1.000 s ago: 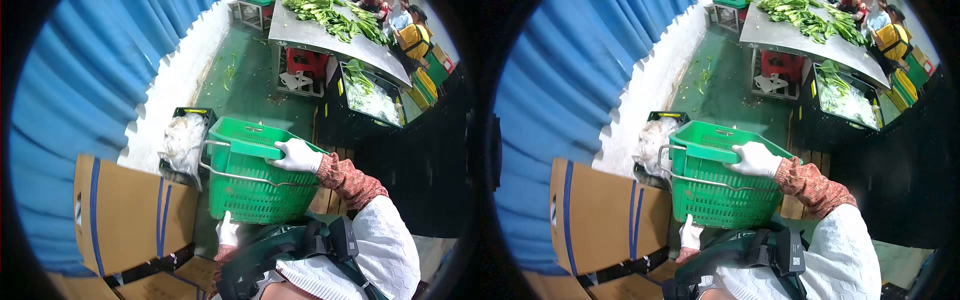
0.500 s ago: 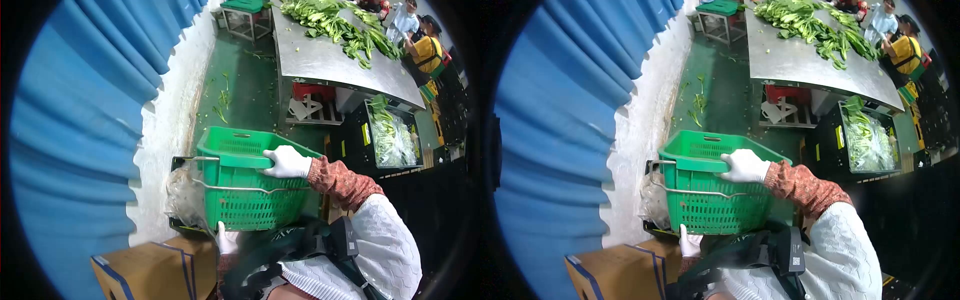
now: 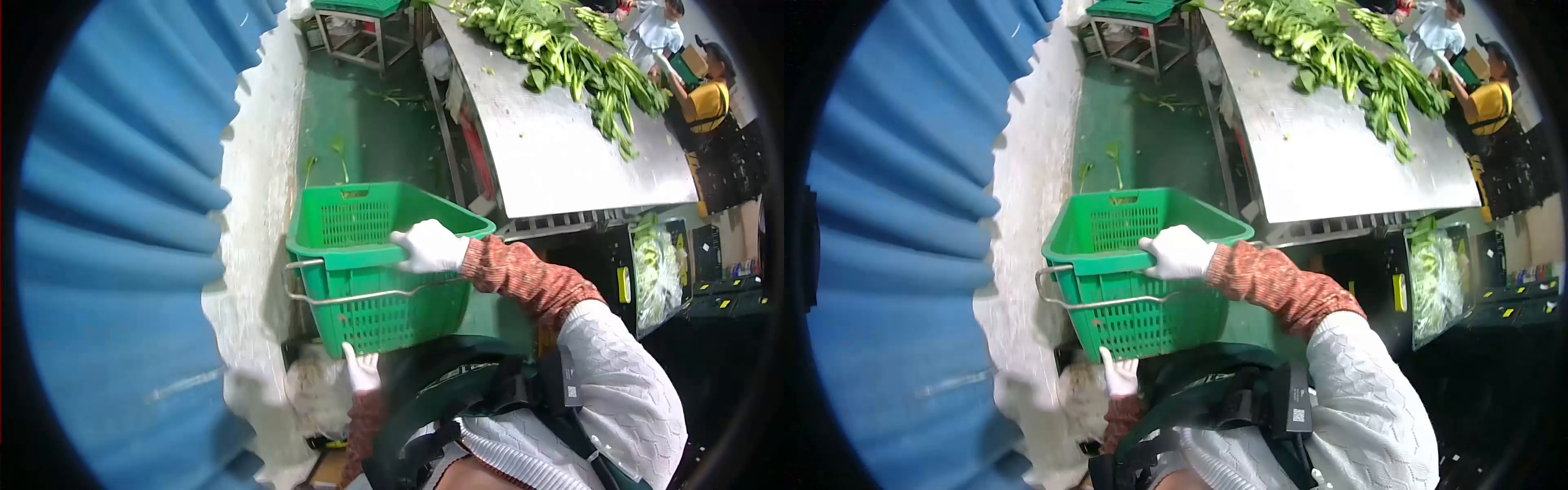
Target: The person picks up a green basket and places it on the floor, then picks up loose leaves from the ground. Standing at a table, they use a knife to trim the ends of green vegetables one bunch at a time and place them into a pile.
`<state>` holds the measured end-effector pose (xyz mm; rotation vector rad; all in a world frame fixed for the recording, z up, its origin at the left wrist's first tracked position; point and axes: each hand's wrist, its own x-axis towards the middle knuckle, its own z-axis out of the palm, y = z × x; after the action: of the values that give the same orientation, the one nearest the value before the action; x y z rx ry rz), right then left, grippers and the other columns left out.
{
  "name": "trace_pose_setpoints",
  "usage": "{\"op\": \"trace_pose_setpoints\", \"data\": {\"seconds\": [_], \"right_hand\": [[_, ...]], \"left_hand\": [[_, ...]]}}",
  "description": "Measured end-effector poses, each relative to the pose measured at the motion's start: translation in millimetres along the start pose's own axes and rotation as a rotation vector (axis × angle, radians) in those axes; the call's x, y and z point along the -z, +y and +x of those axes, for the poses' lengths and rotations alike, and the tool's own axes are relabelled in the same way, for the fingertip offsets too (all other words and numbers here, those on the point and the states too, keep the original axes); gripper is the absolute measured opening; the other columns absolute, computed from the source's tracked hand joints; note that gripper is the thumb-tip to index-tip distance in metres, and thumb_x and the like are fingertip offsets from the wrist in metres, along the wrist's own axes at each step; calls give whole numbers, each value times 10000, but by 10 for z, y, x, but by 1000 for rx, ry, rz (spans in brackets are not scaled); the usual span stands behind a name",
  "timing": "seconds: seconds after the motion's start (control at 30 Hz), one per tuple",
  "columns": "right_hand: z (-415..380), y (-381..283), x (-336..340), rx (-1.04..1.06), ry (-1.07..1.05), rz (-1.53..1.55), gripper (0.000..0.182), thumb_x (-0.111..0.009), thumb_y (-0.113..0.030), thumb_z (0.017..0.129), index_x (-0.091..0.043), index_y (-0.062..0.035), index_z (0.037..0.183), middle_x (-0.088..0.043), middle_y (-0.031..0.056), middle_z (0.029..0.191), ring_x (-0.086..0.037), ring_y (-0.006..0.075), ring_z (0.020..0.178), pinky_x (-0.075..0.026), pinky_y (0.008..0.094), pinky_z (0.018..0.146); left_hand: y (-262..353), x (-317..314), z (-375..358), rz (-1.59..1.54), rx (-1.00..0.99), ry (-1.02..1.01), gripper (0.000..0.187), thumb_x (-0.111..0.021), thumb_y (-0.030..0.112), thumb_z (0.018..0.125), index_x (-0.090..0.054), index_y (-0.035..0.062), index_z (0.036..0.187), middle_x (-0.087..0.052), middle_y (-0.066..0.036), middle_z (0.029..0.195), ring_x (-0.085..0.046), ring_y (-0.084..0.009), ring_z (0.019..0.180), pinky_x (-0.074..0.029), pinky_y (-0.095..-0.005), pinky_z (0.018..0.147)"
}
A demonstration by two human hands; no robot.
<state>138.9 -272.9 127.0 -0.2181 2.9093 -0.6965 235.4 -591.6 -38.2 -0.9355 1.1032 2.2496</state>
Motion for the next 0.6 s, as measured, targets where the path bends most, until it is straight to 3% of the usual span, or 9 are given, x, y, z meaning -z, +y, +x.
{"op": "trace_pose_setpoints", "data": {"seconds": [0.07, 0.13, 0.2, 0.27, 0.33, 0.37, 0.43, 0.5, 0.6], "right_hand": [[648, 309, 74, -4, 58, -78, 369, -660, -374, 752, -603, -52, 923, -623, 156, 636, -642, 351, 626, -519, 442, 601], [1230, 650, 109, -40, 108, -146, 361, -676, -356, 741, -590, -56, 922, -623, 146, 638, -640, 351, 629, -513, 442, 591], [1679, 1097, -98, -60, 111, -166, 334, -683, -317, 751, -557, -60, 923, -632, 142, 686, -641, 342, 660, -499, 453, 591], [1944, 1548, -474, -107, 87, -161, 326, -684, -315, 756, -551, -70, 926, -642, 135, 740, -644, 335, 706, -502, 446, 629], [1951, 1897, -992, -231, 64, -177, 413, -681, -370, 765, -570, -55, 1009, -624, 148, 946, -619, 321, 911, -499, 431, 778], [1925, 2025, -1205, -340, -90, -176, 453, -682, -384, 775, -579, -38, 1046, -609, 165, 993, -601, 323, 967, -493, 436, 828], [1891, 2098, -1510, -515, -297, 64, 454, -651, -382, 793, -592, -9, 1047, -620, 185, 1036, -612, 345, 956, -504, 425, 848], [1767, 1910, -1615, -476, -360, 223, 389, -606, -375, 811, -624, -51, 1024, -650, 184, 985, -620, 376, 929, -501, 457, 805], [1526, 1695, -1651, -515, -341, 397, 376, -580, -397, 828, -637, -69, 1004, -663, 192, 934, -626, 391, 904, -493, 478, 785]], "left_hand": [[239, -420, 830, 6, 24, -137, 861, -628, 605, 813, -344, 50, 1407, -360, -93, 1447, -346, -267, 1337, -247, -440, 1139], [374, -810, 1766, 45, 172, 60, 944, -675, 593, 785, -301, 13, 1430, -309, -155, 1491, -334, -305, 1354, -255, -435, 1128], [555, -1200, 2311, 499, 232, 105, 869, -673, 522, 827, -328, -28, 1405, -415, -207, 1416, -508, -345, 1219, -359, -427, 1049], [764, -1621, 2462, 524, 262, 83, 849, -646, 494, 860, -293, -46, 1411, -403, -220, 1418, -525, -347, 1199, -382, -427, 1031], [878, -1681, 2563, 377, 271, -43, 756, -633, 436, 888, -322, -12, 1411, -433, -236, 1383, -541, -364, 1170, -397, -430, 1007], [970, -1675, 2547, 378, 261, -51, 732, -620, 409, 902, -313, -13, 1415, -427, -241, 1387, -538, -366, 1175, -397, -433, 1011], [1174, -1455, 2506, 403, 253, -44, 690, -586, 386, 925, -310, -16, 1414, -407, -237, 1407, -500, -364, 1218, -385, -427, 1028], [1326, -960, 2556, 453, 260, -54, 640, -541, 398, 941, -333, 0, 1397, -394, -213, 1422, -449, -353, 1268, -367, -417, 1044], [1274, 737, 2862, 567, 215, -377, 552, -466, 422, 959, -384, 54, 1363, -398, -166, 1424, -398, -334, 1304, -345, -412, 1053]]}}
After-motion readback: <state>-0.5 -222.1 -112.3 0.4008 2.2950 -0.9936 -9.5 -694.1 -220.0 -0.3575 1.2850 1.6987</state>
